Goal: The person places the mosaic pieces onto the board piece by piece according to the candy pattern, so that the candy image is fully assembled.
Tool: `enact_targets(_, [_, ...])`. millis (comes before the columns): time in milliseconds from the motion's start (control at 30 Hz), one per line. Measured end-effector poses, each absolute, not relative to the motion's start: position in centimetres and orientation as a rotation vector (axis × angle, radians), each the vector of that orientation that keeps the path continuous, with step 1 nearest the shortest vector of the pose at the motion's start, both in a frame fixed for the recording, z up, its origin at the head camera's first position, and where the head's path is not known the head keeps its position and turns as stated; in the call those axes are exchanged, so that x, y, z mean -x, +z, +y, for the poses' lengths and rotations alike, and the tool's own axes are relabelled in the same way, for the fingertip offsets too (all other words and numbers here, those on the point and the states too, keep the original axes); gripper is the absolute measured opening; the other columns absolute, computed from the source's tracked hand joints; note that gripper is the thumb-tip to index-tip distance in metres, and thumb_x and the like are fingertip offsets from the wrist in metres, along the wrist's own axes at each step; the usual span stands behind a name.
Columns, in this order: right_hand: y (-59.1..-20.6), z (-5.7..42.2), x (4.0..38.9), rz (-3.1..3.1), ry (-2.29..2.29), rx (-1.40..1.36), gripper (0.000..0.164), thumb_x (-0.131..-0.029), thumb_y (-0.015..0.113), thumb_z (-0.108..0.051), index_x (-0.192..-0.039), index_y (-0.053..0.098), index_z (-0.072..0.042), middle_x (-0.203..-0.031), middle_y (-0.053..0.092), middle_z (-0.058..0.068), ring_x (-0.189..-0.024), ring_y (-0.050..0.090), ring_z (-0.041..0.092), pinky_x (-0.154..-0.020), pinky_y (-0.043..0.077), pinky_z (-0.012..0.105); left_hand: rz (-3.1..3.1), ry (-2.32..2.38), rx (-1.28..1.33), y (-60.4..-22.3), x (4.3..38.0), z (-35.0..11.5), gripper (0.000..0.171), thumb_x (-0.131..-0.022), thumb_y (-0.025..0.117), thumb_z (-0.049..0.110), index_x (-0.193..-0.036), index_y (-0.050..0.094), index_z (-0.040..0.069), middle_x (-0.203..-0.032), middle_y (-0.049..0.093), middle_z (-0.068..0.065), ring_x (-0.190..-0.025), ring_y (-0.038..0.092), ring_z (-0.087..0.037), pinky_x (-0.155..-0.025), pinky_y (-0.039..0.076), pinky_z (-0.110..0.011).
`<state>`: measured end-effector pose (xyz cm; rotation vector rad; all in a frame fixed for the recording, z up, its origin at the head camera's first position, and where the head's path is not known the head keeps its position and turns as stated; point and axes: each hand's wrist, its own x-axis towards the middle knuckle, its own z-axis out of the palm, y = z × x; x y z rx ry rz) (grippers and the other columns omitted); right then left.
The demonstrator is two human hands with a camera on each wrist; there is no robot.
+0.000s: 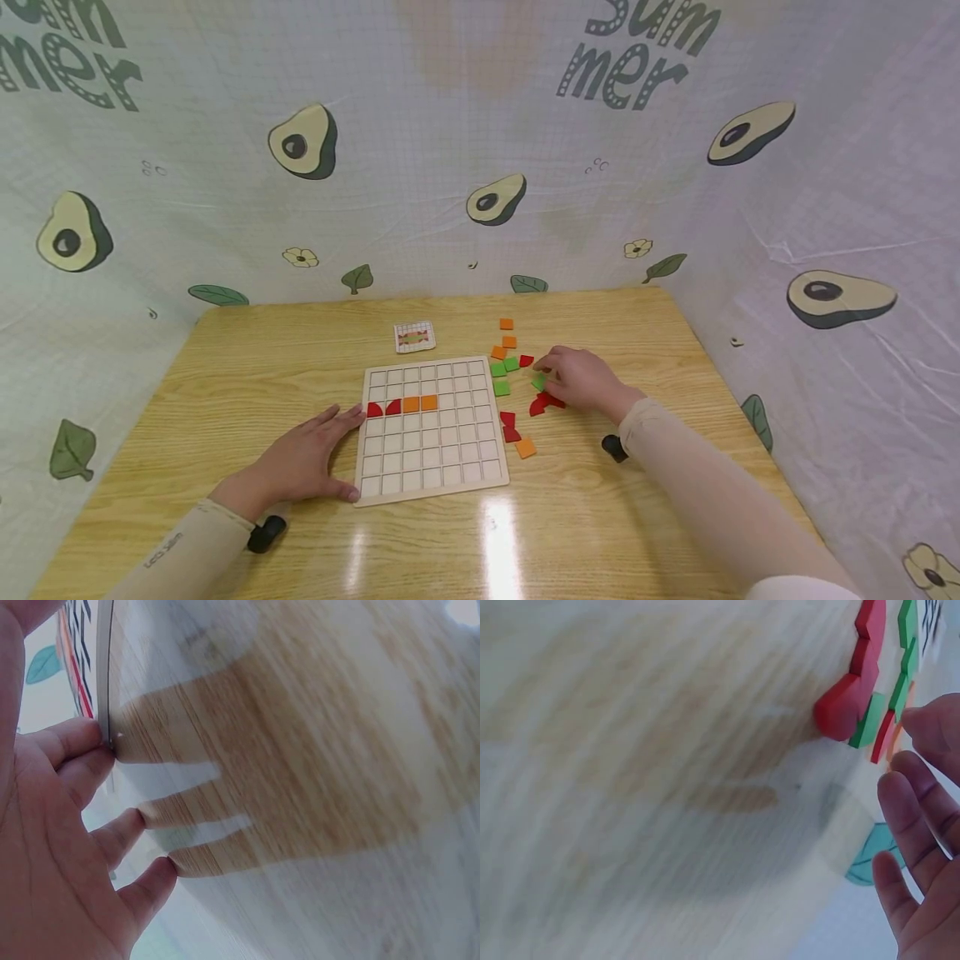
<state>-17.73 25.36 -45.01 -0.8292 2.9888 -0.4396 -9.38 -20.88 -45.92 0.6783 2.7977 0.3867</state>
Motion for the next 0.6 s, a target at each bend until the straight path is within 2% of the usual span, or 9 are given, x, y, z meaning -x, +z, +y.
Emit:
enact_targets(133, [-45.3,26.2,16.6,2.982,-0.424,0.793,0.031,-0.085,0.074,-0.014,-0.116,0.074,-0.009,-0.1,0.066,0.001,-0.073,0.054,0.01,-0.069,0.051,0.033,2.802,0.38,-0.677,-45.9,9.4,-20.9,0.119,-0.06,0.079,0.075,-0.154,0.041,0.012,-0.159,0.034,-0.002,-0.145,0.026,-0.039,-0.109,0.031,-0.06])
enact_targets(267, [-45.8,26.6,15.7,2.978,-0.4,0.737,0.036,-0.085,0.079,-0.021,-0.119,0.072,-0.011,-0.102,0.065,-0.001,-0.076,0.055,0.011,-0.074,0.052,0.034,2.806,0.384,-0.669,-46.0,9.3,-21.0,0.119,-0.06,0.08,0.075,-0.154,0.041,0.013,-0.159,0.034,-0.002,-0.146,0.026,-0.039,-0.109,0.031,-0.06])
enact_targets(367, [-46.1,26.6,15.4,2.987,-0.389,0.727,0.038,-0.084,0.081,-0.026,-0.119,0.072,-0.012,-0.099,0.064,-0.002,-0.075,0.053,0.011,-0.071,0.05,0.032,2.808,0.387,-0.668,-46.1,9.3,-21.0,0.119,-0.059,0.08,0.075,-0.154,0.041,0.013,-0.159,0.034,-0.001,-0.146,0.025,-0.038,-0.109,0.031,-0.061])
enact_targets(600, [-46.2,26.4,15.1,3.017,-0.42,0.791,0.036,-0.083,0.079,-0.014,-0.118,0.072,-0.009,-0.097,0.063,0.0,-0.074,0.053,0.013,-0.069,0.05,0.034,2.804,0.395,-0.672,-46.0,9.4,-20.9,0.12,-0.06,0.079,0.075,-0.154,0.04,0.013,-0.16,0.033,-0.001,-0.146,0.025,-0.039,-0.109,0.031,-0.061])
